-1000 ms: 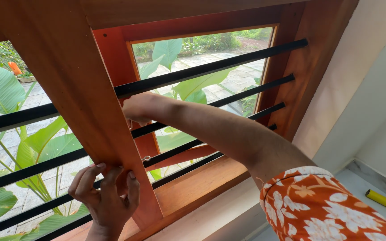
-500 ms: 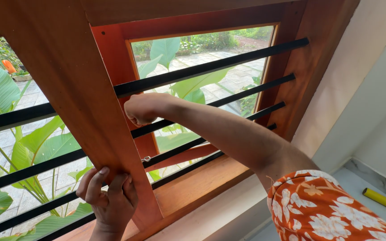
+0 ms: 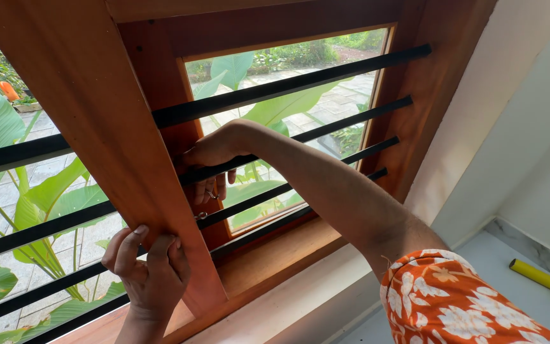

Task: The person secures multiple small metal latches on a wooden window frame by hand. They move from one latch to the next, hooking each into place across several window panes.

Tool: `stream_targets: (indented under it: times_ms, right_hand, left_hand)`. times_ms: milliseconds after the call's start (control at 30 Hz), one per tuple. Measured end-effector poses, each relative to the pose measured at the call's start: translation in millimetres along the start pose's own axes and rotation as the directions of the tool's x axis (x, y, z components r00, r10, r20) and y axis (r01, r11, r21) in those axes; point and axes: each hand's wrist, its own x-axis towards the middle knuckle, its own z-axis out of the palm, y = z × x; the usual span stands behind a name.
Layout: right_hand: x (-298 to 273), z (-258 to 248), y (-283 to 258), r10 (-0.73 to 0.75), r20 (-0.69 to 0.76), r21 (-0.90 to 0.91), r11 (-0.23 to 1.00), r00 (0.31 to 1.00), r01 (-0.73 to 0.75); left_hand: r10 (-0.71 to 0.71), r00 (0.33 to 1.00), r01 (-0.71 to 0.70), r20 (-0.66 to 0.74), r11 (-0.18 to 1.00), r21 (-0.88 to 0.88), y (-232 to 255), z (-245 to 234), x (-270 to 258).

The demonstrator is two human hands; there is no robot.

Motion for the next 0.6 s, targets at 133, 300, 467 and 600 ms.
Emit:
stream_targets:
  times_ms: [133,300,467,600]
  right_hand:
    - [-10,3,-2,0.030,-0.025,0.020,0.999,0.999,-0.029]
    - [-17,12,10,0.022,-0.227,-0.246,0.966,0.974,-0.079]
    - [-31,51,48,-0.469,-0.702,-0.414,0.881,0.536,0.229]
    - [-23,130,53,-0.363,-0.902,-0.413,0.883,-0.234,0.223]
  left_hand:
    - [0.001,1.000,-0.001,0.003,1.000,-0.002,0,0,0]
    - [0.010,1.000,-0.010,0.006,1.000,-0.003,0,-2,0]
    - [0.019,1.000,-0.019,-0.002,1.000,0.003,-3,-1,-2]
    - [0.013,1.000,-0.013,0.012,1.000,-0.014,-3,-1,-1]
